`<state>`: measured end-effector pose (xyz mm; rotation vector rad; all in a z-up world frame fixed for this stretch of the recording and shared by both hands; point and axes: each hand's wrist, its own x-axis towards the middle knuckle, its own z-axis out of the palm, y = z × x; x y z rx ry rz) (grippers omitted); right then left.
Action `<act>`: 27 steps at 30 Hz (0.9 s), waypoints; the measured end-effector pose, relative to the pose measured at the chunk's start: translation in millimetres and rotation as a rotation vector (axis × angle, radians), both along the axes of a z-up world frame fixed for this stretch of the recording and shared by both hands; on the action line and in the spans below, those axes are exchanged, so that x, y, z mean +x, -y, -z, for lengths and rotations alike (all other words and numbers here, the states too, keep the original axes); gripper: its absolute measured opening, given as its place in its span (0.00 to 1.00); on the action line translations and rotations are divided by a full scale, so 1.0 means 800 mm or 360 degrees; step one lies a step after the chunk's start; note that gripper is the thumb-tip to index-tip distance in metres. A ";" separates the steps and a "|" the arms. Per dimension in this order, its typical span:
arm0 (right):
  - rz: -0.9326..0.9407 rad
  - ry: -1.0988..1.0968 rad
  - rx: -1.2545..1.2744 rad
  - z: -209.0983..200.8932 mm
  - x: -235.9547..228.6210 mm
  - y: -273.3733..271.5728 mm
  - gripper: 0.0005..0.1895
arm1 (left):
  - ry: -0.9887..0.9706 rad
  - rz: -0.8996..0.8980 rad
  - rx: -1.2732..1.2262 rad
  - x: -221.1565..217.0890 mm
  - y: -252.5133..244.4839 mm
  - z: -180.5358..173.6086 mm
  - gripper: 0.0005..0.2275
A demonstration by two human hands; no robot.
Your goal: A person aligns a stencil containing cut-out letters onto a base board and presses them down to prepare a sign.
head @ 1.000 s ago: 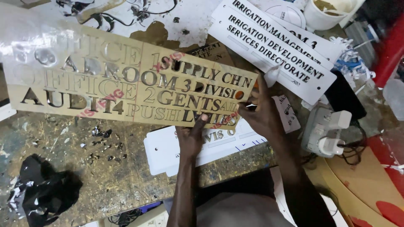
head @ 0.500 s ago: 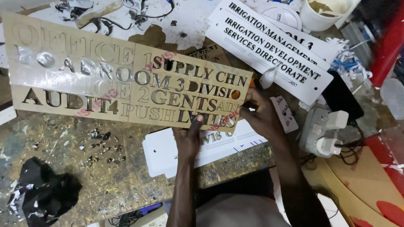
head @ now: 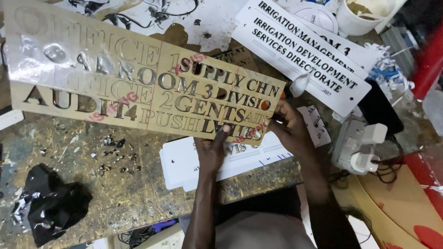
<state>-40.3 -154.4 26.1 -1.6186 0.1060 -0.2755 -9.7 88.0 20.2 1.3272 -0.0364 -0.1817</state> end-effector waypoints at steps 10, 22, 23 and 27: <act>-0.0035 -0.0159 -0.0352 -0.029 -0.003 0.005 0.56 | 0.0147 0.0045 -0.0161 0.014 0.000 0.015 0.28; 0.0032 -0.0301 -0.0418 -0.015 -0.004 0.018 0.58 | 0.0163 0.0106 -0.0127 0.021 0.002 0.040 0.27; 0.0017 -0.0305 -0.0379 -0.024 -0.003 0.011 0.58 | 0.0160 0.0109 -0.0121 0.021 0.002 0.040 0.27; 0.0128 -0.0360 -0.0283 -0.025 -0.002 0.000 0.60 | 0.0180 0.0127 -0.0078 0.025 0.003 0.035 0.22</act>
